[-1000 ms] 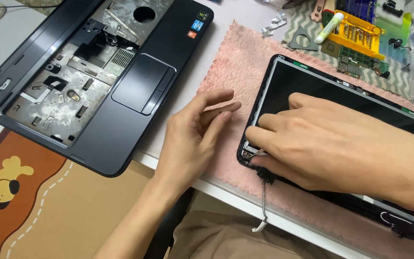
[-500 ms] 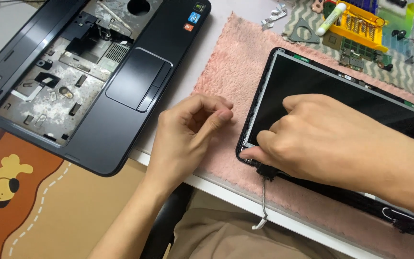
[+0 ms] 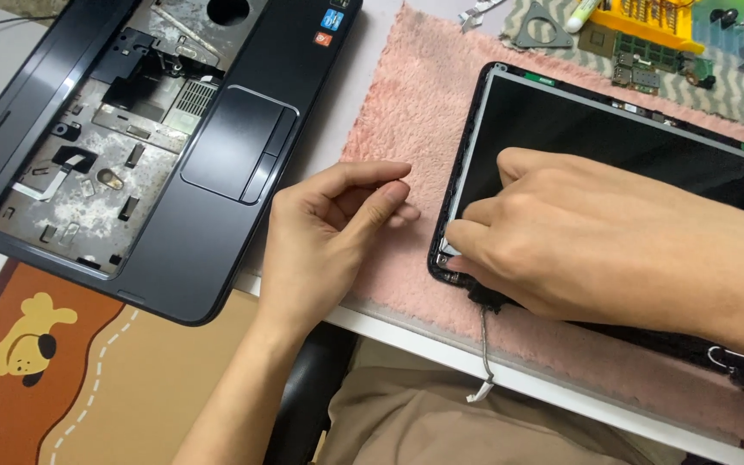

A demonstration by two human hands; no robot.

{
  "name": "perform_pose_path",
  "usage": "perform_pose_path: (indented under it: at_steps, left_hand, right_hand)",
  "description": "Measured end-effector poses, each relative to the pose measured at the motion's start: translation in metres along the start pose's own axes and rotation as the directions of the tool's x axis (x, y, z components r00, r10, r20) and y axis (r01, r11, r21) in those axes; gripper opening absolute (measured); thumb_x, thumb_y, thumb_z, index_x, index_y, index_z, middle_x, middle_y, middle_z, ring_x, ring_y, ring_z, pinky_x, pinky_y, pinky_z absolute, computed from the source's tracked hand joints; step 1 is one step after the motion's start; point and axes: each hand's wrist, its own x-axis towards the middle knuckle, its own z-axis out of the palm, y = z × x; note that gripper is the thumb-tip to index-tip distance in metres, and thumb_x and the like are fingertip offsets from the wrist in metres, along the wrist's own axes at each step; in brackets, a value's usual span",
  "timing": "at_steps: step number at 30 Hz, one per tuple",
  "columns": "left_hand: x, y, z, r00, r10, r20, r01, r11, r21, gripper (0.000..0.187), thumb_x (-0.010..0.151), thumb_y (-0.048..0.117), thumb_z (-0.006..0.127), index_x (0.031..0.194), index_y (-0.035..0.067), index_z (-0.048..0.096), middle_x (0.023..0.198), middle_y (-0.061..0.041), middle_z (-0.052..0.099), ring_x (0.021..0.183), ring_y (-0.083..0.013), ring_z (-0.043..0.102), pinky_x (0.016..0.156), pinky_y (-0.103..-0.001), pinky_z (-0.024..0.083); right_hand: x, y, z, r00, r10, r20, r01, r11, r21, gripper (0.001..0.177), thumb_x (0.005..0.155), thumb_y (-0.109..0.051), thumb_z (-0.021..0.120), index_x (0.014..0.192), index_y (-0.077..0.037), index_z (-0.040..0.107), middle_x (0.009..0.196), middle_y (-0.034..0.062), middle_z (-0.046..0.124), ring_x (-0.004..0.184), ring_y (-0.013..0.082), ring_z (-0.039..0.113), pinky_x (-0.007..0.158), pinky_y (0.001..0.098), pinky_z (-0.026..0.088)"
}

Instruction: The person is repairing a laptop screen by connecting a ribbon cable to the display panel. They use their hands to carefully align and press the connector into place on the side of the screen.

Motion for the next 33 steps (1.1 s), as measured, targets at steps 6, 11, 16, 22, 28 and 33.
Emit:
perform_pose_path:
  at_steps: [6,11,16,22,28,33]
  left_hand:
    - [-0.001,0.005,0.0,1.0,0.011,-0.009,-0.011,0.997,0.083,0.019,0.109,0.011,0.075,0.124,0.002,0.083,0.1,-0.012,0.091,0.095,-0.0143,0.089,0.098,-0.024,0.072]
    - [-0.001,0.0,-0.001,1.0,0.03,0.009,-0.03,0.998,0.046,0.013,0.106,0.01,0.08,0.116,0.002,0.078,0.099,-0.011,0.087,0.095,-0.0163,0.089,0.094,-0.025,0.072]
    - [-0.001,-0.001,-0.001,0.999,0.044,-0.005,-0.043,0.996,0.077,0.013,0.102,0.009,0.087,0.108,0.006,0.076,0.102,-0.008,0.086,0.094,-0.0152,0.088,0.09,-0.023,0.071]
    - [0.0,0.004,0.001,1.0,-0.001,-0.023,0.002,0.998,0.066,0.014,0.101,0.012,0.087,0.106,0.007,0.075,0.101,-0.008,0.087,0.093,-0.0151,0.089,0.089,-0.022,0.071]
    - [-0.002,0.002,0.0,0.999,0.033,-0.016,-0.032,0.995,0.089,0.012,0.103,0.013,0.086,0.107,0.007,0.076,0.102,-0.007,0.086,0.094,-0.0129,0.086,0.089,-0.021,0.069]
    - [-0.003,0.006,-0.001,0.993,0.102,0.053,-0.11,0.977,0.181,0.012,0.11,0.014,0.077,0.118,0.006,0.08,0.108,-0.007,0.087,0.102,-0.0131,0.088,0.096,-0.023,0.07]
  right_hand:
    - [0.002,0.002,0.009,0.999,0.041,0.016,-0.039,0.993,-0.114,0.076,0.128,-0.066,0.058,0.07,-0.018,0.065,0.067,0.0003,0.077,0.057,0.0409,0.069,0.077,0.0467,0.05]
    - [-0.002,-0.002,-0.007,0.971,0.104,0.214,-0.098,0.995,-0.034,0.025,0.12,-0.038,0.051,0.099,-0.026,0.058,0.093,-0.002,0.069,0.067,0.0307,0.067,0.08,0.0457,0.051]
    - [-0.002,0.002,0.024,0.994,0.05,-0.095,-0.045,0.998,0.054,0.054,0.125,-0.048,0.062,0.081,-0.016,0.06,0.073,0.0075,0.073,0.063,0.0414,0.069,0.072,0.0555,0.058]
    - [-0.004,-0.003,0.014,0.973,0.219,0.076,-0.216,0.975,-0.046,0.065,0.126,-0.064,0.054,0.08,-0.02,0.064,0.07,0.0005,0.072,0.06,0.0403,0.072,0.057,0.0529,0.057]
    - [-0.009,-0.002,0.019,0.98,0.167,0.112,-0.179,0.977,0.113,0.037,0.123,-0.052,0.053,0.102,-0.023,0.063,0.105,-0.003,0.064,0.069,0.0328,0.075,0.07,0.0539,0.064]
    - [-0.012,-0.003,0.034,0.985,0.141,-0.103,-0.134,0.989,0.064,0.06,0.123,-0.05,0.062,0.075,-0.017,0.047,0.064,0.0041,0.055,0.043,0.04,0.056,0.048,0.0568,0.044]
